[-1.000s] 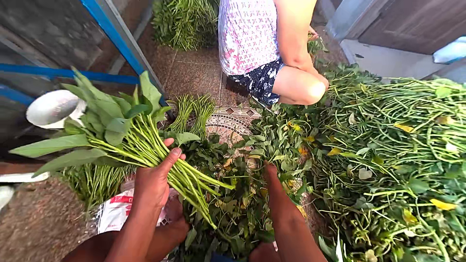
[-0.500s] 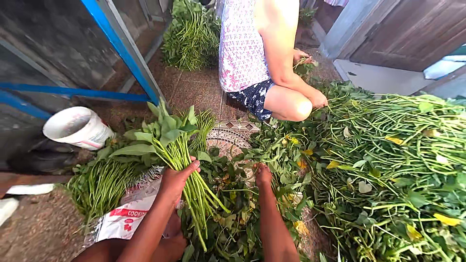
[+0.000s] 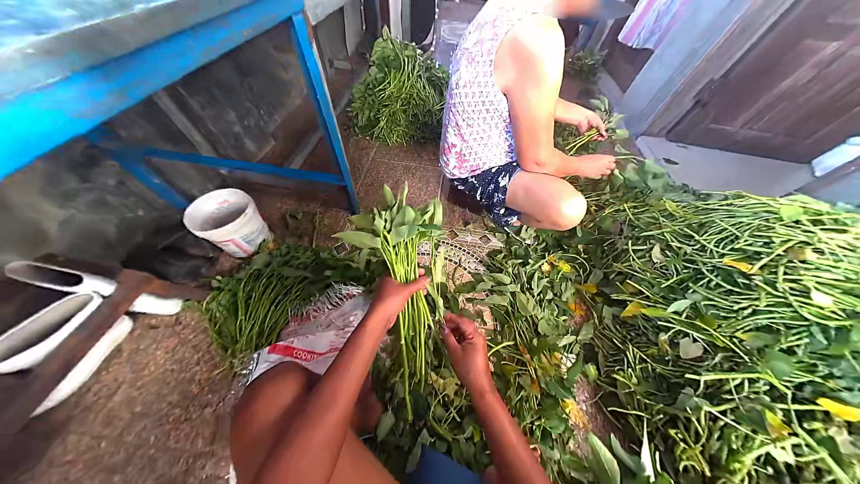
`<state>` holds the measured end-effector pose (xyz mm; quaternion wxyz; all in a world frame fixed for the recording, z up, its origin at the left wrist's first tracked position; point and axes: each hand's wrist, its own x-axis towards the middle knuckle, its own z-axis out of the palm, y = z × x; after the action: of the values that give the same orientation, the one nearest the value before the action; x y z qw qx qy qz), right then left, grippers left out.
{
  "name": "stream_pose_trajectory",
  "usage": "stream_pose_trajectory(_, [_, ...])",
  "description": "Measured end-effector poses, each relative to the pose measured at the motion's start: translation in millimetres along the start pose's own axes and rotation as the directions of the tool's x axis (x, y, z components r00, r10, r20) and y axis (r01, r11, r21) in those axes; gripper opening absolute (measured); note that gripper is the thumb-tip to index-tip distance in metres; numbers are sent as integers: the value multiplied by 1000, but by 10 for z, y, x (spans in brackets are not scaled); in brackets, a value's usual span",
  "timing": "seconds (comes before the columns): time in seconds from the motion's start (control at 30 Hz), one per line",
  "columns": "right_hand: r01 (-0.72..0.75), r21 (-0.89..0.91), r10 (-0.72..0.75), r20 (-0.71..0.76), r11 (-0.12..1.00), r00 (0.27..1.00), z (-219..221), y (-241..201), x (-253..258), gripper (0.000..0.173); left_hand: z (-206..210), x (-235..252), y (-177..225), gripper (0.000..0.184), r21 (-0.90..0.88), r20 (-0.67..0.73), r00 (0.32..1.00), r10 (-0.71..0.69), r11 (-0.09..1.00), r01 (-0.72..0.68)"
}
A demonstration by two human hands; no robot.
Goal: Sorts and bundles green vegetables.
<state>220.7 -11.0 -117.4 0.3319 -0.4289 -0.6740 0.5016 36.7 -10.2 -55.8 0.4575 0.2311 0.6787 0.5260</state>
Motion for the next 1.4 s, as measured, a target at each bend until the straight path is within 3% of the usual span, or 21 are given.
stream_pose_trajectory(0.13, [116, -244, -112, 30, 963, 993, -84, -164, -307, 30, 9, -147, 5, 34, -5, 67, 997, -31, 1000, 31])
stream_pose_trajectory(0.23, [88, -280, -72, 67, 956, 995, -146, -340, -398, 47, 32, -253, -5, 41, -43, 142, 990, -16, 999, 22])
stream_pose_trajectory(0.3, [144, -288, -128, 75, 947, 989, -138, -473, -420, 54, 77, -317, -20, 47, -63, 171, 985, -19, 998, 30])
stream_pose_trajectory(0.5, [212, -479, -196, 84, 852, 977, -177, -733, -497, 43, 127, -500, 31, 43, -124, 189, 982, 23, 992, 1])
stream_pose_trajectory(0.6, [192, -443, -138, 150, 876, 979, -272, -805, -567, 50, 123, -613, 58, 48, -76, 234, 972, 12, 997, 6])
stream_pose_trajectory(0.77, [-63, -347, 107, 109, 936, 988, -437, -934, -590, 48, 165, -622, -26, 34, -174, 240, 959, 147, 979, -106])
stream_pose_trajectory(0.9, [12, -440, 36, 100, 898, 994, -369, -902, -644, 51, 176, -621, -31, 37, -163, 271, 956, 112, 984, -69])
stream_pose_trajectory(1.0, [80, -587, -33, 90, 806, 995, -352, -922, -729, 52, 197, -652, 12, 35, -157, 277, 958, 67, 987, -23])
stream_pose_trajectory(1.07, [90, -619, -27, 111, 780, 993, -402, -961, -761, 50, 200, -675, 14, 44, -121, 298, 953, 51, 993, -15])
stream_pose_trajectory(1.17, [-5, -518, 88, 136, 855, 987, -544, -993, -735, 47, 248, -717, 31, 53, -63, 323, 946, 26, 998, -6])
stream_pose_trajectory(1.27, [-135, -220, 185, 225, 966, 957, -715, -973, -634, 37, 285, -732, 31, 36, -111, 408, 912, 50, 994, -5])
stream_pose_trajectory(1.4, [-341, 223, 224, 424, 913, 878, -842, -965, -506, 30, 302, -706, 21, 28, -215, 459, 884, 92, 977, 10])
